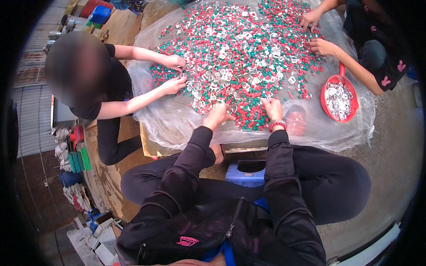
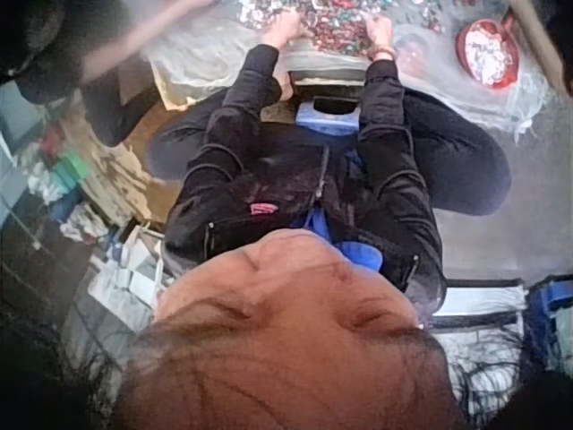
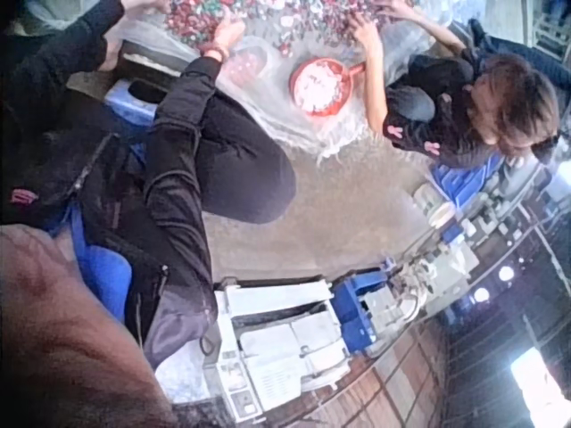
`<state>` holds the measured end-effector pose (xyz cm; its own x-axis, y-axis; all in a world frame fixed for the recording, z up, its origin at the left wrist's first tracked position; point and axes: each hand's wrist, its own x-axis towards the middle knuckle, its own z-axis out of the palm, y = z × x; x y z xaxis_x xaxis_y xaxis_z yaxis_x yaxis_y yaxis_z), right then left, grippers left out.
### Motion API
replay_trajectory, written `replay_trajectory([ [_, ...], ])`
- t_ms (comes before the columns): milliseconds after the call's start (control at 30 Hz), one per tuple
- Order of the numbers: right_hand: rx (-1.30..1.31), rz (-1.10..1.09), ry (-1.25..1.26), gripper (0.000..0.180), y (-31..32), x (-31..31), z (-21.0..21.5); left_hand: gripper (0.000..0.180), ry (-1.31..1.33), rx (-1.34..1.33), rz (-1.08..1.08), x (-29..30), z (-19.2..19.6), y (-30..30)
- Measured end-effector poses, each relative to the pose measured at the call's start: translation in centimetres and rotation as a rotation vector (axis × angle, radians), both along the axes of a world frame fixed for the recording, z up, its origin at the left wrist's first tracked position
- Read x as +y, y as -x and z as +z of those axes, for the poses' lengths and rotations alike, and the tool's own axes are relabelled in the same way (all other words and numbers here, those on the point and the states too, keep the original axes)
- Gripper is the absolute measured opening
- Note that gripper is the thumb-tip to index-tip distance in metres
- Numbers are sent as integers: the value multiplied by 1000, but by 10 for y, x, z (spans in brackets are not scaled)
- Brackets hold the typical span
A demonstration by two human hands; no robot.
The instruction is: The person sits cross-legged at a table and sorts a large pile of red, green, and white plastic bottle caps by hand. They pick individual caps from the pile and place them into a red dustpan held by a coworker.
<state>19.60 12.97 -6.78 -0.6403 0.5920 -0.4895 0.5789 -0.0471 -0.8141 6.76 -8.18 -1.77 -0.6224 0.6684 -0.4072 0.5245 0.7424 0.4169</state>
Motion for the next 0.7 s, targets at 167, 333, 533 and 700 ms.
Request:
replay_trajectory([
  [167, 600, -95, 910, 18, -5, 9, 33, 28, -107, -27, 124, 2, -17, 9],
  [333, 914, 0, 1075, 18, 6, 19, 68, 15, -538, -807, 534, -7, 32, 40],
  [533, 865, -17, 988, 26, 8, 26, 76, 20, -1171, -1272, 701, 1, 40, 26],
  [700, 659, -255, 951, 27, 7, 27, 64, 30, -327, -125, 286, 21, -5, 18],
])
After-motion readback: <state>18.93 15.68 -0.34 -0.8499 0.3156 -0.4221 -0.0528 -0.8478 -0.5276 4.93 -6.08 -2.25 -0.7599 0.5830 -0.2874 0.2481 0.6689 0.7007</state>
